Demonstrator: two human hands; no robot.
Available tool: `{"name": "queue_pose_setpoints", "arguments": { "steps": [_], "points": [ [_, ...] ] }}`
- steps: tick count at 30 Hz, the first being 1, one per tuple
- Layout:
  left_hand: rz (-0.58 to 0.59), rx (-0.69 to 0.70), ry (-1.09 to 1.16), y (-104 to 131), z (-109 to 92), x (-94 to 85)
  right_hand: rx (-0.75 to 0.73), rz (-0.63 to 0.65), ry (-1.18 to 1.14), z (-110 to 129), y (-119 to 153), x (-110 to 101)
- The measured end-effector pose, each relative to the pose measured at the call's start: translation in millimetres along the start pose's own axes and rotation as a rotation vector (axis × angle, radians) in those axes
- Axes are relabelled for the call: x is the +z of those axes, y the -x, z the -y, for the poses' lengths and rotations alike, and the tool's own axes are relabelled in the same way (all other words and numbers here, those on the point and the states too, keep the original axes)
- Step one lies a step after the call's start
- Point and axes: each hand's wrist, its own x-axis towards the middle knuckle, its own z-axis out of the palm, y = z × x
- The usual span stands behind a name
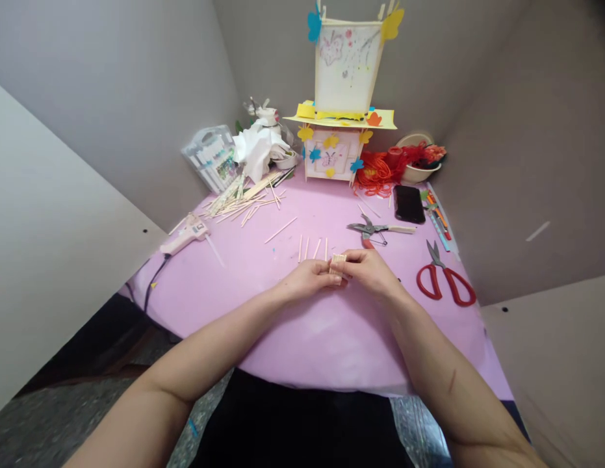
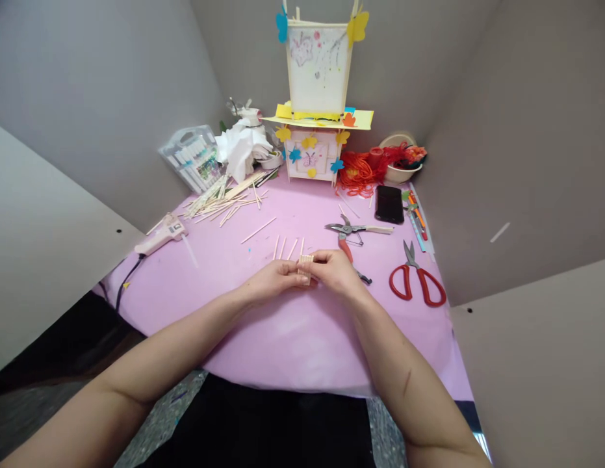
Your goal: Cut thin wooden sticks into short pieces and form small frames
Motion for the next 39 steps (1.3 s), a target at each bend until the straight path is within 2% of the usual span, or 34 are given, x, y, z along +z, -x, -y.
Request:
{"name": "queue_pose_setpoints", "arguments": {
  "steps": [4,8,12,16,20,27,31,34,39],
  "points": [
    [0.045,-0.241,0.262,-3.0,-0.5,0.2,0.035,0.017,-0.015,-3.2,-0.3,0.1],
    [0.088,-0.331,0.368,-2.3,-6.2,-0.5,0.061,0.006,-0.110,-1.7,-0.1,1.6],
    [0.093,-0.339,0.414,-4.8,-4.8,2.5,0.091,0.005,-0.223,-3.0,-0.7,4.8],
    [0.046,-0.296,0.422,-7.1,-0.8,5.9,0.101,0.012,-0.248,-7.8,-2.1,6.3],
    [0.052,-0.304,0.441,-6.6,-2.8,6.7,0.115,0.019,-0.280,-10.0,-3.7,2.6],
    [0.074,-0.324,0.435,-3.3,-3.9,7.7,0.236,0.108,-0.374,-8.7,-3.8,-0.7],
    [0.050,-0.316,0.419,-4.2,-1.8,8.9,0.197,0.068,-0.360,-10.2,-4.1,2.8],
    [0.015,-0.236,0.322,-5.8,-1.2,8.7,0.072,0.067,-0.266,-8.2,-4.4,2.5],
    [-0.150,0.201,-0.180,-7.1,3.0,1.0,-0.305,0.037,-0.014,-4.2,-4.8,0.7]
  ]
}}
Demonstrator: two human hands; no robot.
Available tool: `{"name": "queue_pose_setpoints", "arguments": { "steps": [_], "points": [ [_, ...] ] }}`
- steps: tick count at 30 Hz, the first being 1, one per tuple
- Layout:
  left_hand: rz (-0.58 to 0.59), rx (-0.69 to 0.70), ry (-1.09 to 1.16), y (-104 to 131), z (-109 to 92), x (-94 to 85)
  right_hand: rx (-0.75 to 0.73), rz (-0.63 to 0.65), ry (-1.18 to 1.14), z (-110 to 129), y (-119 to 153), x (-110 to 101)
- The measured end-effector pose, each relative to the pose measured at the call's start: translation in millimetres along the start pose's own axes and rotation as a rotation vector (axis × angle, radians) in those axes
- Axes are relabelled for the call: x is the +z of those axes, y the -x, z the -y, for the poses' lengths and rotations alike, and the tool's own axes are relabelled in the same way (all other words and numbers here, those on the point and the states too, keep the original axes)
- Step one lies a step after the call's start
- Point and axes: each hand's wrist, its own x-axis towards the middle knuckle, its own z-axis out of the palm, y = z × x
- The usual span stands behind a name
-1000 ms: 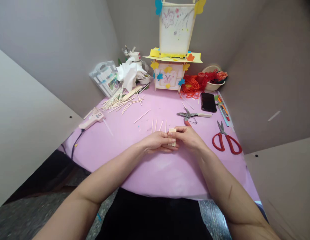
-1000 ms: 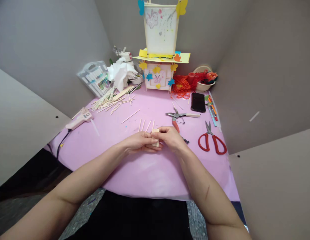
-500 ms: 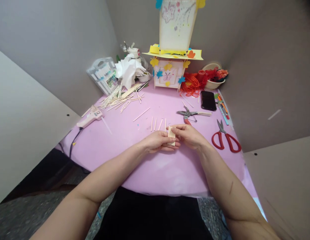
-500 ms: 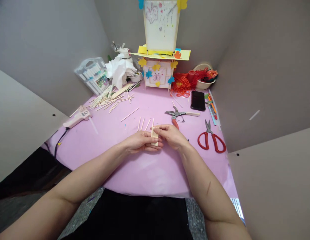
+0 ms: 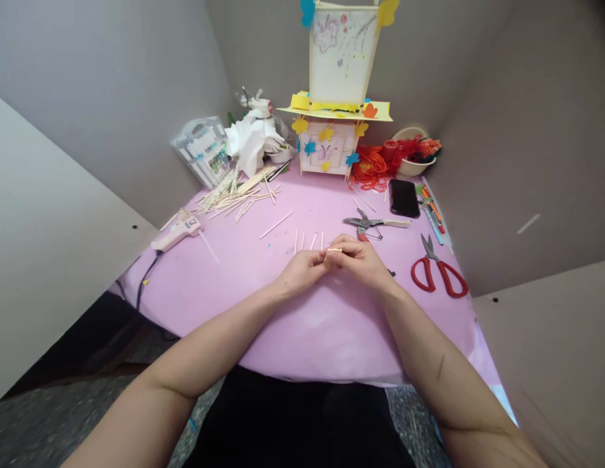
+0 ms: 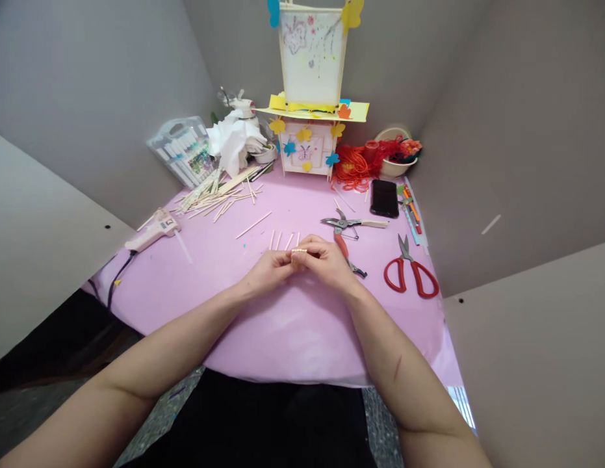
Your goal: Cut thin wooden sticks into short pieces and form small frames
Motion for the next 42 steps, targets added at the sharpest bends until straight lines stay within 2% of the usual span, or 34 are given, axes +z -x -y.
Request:
{"name": "queue_pose_setpoints", "arguments": {
  "steps": [3,5,9,14,17,20,25,28,32,36,42],
  "points": [
    [-0.021,0.225,-0.263,-1,9,-8.0,-0.079,0.005,0.056,-7,-1,3],
    [-0.056,0.294,-0.468,0,16,-13.0,-0.071,0.028,0.058,-15,-1,6],
    [-0.096,0.255,-0.713,1,25,-17.9,-0.042,0.054,0.044,-27,-1,13],
    [-0.090,0.243,-0.743,1,27,-17.1,-0.051,0.035,0.064,-28,1,15],
    [-0.079,0.248,-0.696,0,25,-16.8,-0.064,0.022,0.068,-29,2,16],
    [-0.052,0.237,-0.523,2,22,-14.9,-0.081,0.007,0.068,-32,1,17],
    [-0.227,0.137,-0.095,9,24,-4.1,-0.109,-0.011,0.091,-34,0,18],
    [-0.203,0.155,0.075,11,29,2.0,-0.124,-0.048,0.169,-33,1,19],
    [-0.149,0.097,0.191,8,29,3.1,-0.141,-0.109,0.301,-31,1,20],
    [-0.098,0.066,0.311,5,22,0.6,-0.167,-0.099,0.344,-31,0,21],
    [-0.094,0.043,0.265,3,21,0.3,-0.167,-0.085,0.312,-33,1,20]
  ]
}}
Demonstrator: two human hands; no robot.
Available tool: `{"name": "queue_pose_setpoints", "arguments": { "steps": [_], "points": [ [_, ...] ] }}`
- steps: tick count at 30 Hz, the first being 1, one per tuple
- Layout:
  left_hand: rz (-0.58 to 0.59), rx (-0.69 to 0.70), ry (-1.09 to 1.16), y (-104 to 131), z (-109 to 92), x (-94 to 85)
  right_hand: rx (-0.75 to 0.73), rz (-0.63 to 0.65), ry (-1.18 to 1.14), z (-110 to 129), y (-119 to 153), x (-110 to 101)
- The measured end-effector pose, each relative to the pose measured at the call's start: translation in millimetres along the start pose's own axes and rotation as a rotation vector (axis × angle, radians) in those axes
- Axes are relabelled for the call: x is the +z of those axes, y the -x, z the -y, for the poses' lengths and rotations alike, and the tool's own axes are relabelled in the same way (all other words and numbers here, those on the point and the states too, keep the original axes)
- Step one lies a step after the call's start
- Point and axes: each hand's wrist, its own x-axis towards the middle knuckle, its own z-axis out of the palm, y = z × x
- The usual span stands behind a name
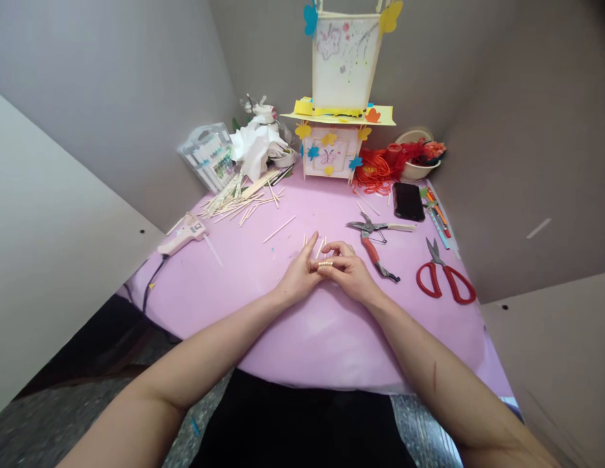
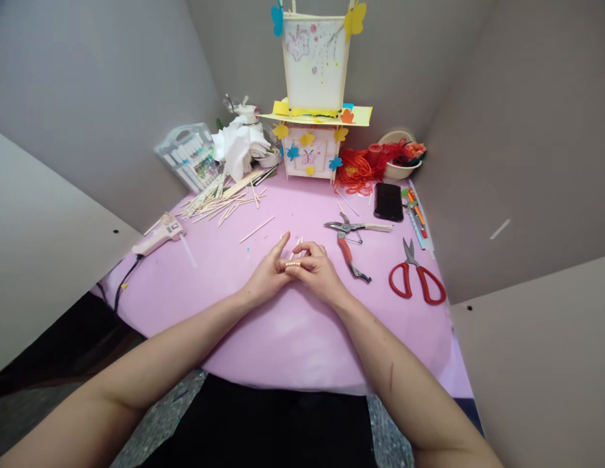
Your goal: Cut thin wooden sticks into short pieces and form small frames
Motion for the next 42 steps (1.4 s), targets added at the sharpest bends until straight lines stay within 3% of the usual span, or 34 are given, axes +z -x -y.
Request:
{"name": "queue_pose_setpoints", "arguments": {
  "steps": [8,18,30,34,42],
  "points": [
    [-0.046,0.013,-0.225,3,5,-3.4,0.028,0.029,-0.187,5,1,-1],
    [-0.051,0.043,-0.333,4,8,-4.7,0.059,-0.078,-0.177,7,2,2],
    [-0.080,0.092,-0.341,6,15,-3.6,0.023,-0.085,-0.138,10,3,5],
    [-0.116,0.106,-0.385,6,12,-1.4,0.029,-0.090,-0.142,11,3,4],
    [-0.075,0.107,-0.339,8,1,2.2,0.033,-0.093,-0.124,10,4,3]
  ]
}}
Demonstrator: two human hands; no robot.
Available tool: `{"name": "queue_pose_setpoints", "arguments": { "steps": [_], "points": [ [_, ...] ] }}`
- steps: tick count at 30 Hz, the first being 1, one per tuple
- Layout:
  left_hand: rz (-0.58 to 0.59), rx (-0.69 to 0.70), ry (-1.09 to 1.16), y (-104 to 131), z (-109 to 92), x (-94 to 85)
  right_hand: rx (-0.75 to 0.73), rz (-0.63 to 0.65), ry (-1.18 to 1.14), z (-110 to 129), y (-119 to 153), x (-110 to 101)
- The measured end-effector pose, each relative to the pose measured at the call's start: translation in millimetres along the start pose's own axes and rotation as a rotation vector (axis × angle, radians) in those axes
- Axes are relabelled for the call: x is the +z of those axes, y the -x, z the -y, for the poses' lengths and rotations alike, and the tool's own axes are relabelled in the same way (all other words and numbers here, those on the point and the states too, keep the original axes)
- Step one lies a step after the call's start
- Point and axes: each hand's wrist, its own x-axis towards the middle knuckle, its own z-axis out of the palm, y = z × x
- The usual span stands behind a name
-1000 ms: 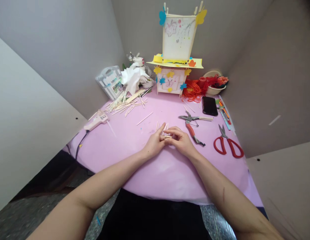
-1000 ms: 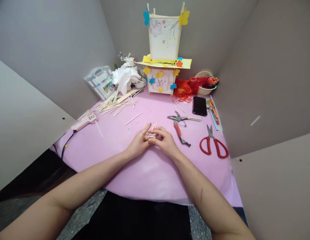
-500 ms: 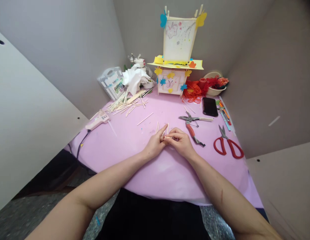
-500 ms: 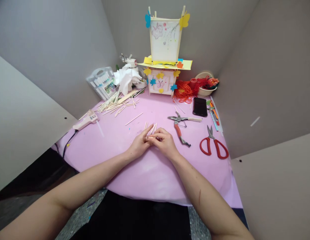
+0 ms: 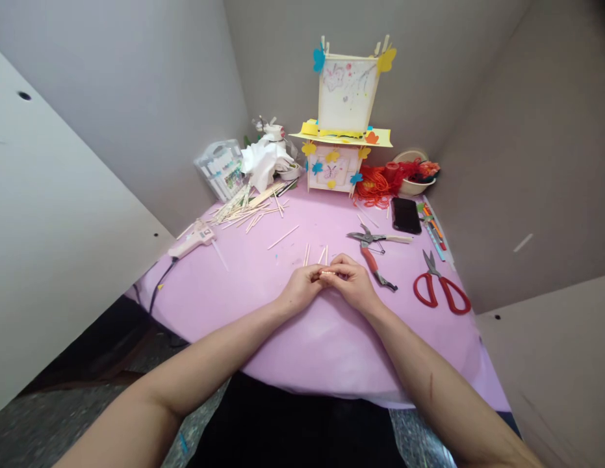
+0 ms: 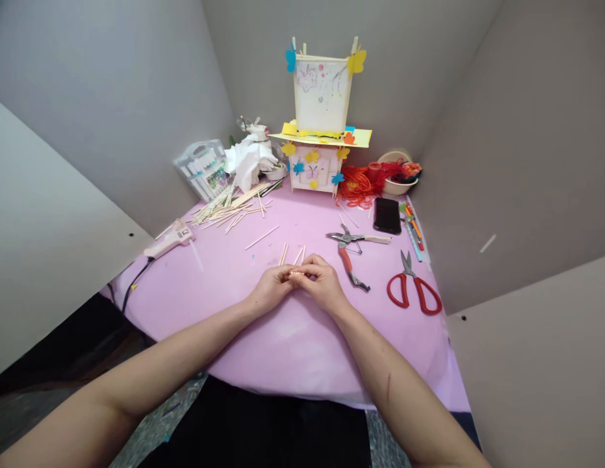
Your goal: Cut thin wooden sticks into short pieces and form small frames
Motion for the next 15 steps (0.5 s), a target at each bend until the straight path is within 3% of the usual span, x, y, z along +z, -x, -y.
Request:
{"name": "queue_pose_setpoints", "arguments": {
  "steps": [4,9,15],
  "points": [
    [0.034,0.003,-0.038,-2,0,-0.9,0.006,-0.004,0.015,-3,0,0],
    [-0.009,0.047,-0.109,0,9,-0.2,0.007,-0.008,-0.022,-6,0,2],
    [-0.034,0.039,-0.042,5,-4,-1.7,0.010,0.004,-0.026,19,-2,-1]
  ]
}}
